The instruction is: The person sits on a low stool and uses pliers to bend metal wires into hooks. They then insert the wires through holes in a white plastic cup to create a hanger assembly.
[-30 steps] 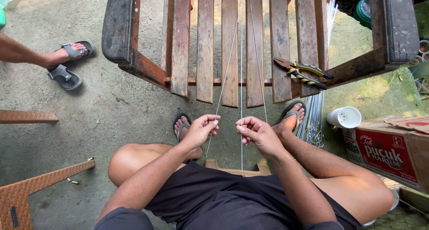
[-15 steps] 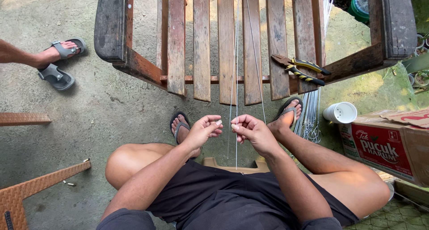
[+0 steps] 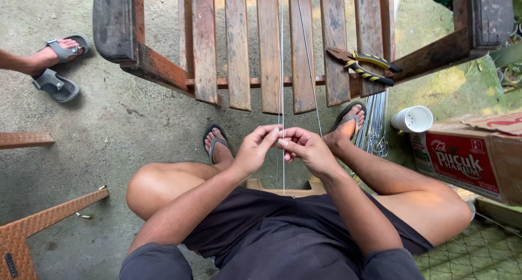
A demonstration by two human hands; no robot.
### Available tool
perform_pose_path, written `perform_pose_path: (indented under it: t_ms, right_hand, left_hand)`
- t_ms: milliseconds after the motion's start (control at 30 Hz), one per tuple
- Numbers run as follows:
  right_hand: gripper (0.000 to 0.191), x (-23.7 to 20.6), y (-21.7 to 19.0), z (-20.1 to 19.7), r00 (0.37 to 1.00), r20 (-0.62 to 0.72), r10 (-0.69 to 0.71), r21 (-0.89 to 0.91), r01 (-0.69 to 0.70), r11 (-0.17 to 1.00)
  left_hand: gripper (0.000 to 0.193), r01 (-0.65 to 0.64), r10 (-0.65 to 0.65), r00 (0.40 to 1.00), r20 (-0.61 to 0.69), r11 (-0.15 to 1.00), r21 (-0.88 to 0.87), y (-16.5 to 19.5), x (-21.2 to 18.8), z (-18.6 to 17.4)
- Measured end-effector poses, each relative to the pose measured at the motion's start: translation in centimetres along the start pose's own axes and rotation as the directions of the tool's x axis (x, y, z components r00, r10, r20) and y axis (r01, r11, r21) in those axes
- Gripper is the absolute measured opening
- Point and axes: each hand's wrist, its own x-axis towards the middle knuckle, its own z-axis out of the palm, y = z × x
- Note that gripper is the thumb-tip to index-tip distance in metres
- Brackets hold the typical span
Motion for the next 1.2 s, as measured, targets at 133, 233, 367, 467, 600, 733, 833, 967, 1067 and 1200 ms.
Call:
perform_pose_path:
  t_ms: [133, 233, 367, 467, 600, 733, 833, 967, 1067, 1200]
  right_hand:
    - [0.028, -0.9, -1.2, 1.2, 0.999, -0.046, -0.014, -0.148, 0.007, 0.989]
    - [0.029, -3.1, -2.1, 1.7, 0.936, -0.275, -0.219, -0.497, 0.057, 0.866]
    - [0.038, -4.7, -2.5, -0.2, 0.533, -0.080, -0.842, -0.996, -0.013, 0.086]
    - [0.041, -4.3, -1.3, -2.1, 0.602, -0.163, -0.781, -0.952, 0.110, 0.284]
    - [0.025, -4.0, 2.2, -2.6, 0.798, -0.420, -0.432, -0.739, -0.025, 0.673]
    - [0.026, -3.6, 4.6, -2.2, 0.870, -0.353, -0.343, -0.623, 0.055, 0.780]
    - [0.023, -3.6, 5.6, -1.7, 0.902, -0.321, -0.289, -0.549, 0.071, 0.833]
    - [0.019, -3.7, 6.9, -1.2, 0.931, -0.271, -0.244, -0.509, 0.076, 0.857]
    - [0.018, -3.4, 7.9, -1.3, 0.934, -0.254, -0.252, -0.534, 0.082, 0.842]
    - [0.024, -2.8, 8.6, -2.3, 0.945, -0.236, -0.228, -0.462, 0.097, 0.882]
  left_hand:
    - [0.036, 0.164, -0.144, 0.984, 0.109, 0.964, -0.211, 1.3, 1.1, 1.7]
    - [0.037, 0.092, -0.078, 0.994, 0.080, 0.977, -0.191, 1.5, 1.7, 2.2]
    - [0.045, 0.082, -0.067, 0.994, 0.088, 0.979, -0.188, 1.5, 1.6, 2.7]
    - [0.050, 0.097, -0.081, 0.991, 0.103, 0.983, -0.157, 2.1, 1.4, 3.4]
    - [0.051, 0.094, -0.068, 0.987, 0.144, 0.979, -0.182, 3.5, 0.3, 4.5]
    - [0.052, 0.134, -0.094, 0.981, 0.168, 0.960, -0.246, 4.7, -1.2, 5.0]
    - [0.050, 0.141, -0.083, 0.980, 0.182, 0.932, -0.333, 5.0, -1.9, 5.1]
    - [0.047, 0.126, -0.072, 0.978, 0.197, 0.954, -0.273, 4.5, -2.5, 4.8]
    - [0.049, 0.146, -0.093, 0.975, 0.202, 0.954, -0.264, 3.6, -2.6, 4.4]
    - [0.053, 0.189, -0.129, 0.969, 0.212, 0.937, -0.293, 1.9, -2.7, 3.6]
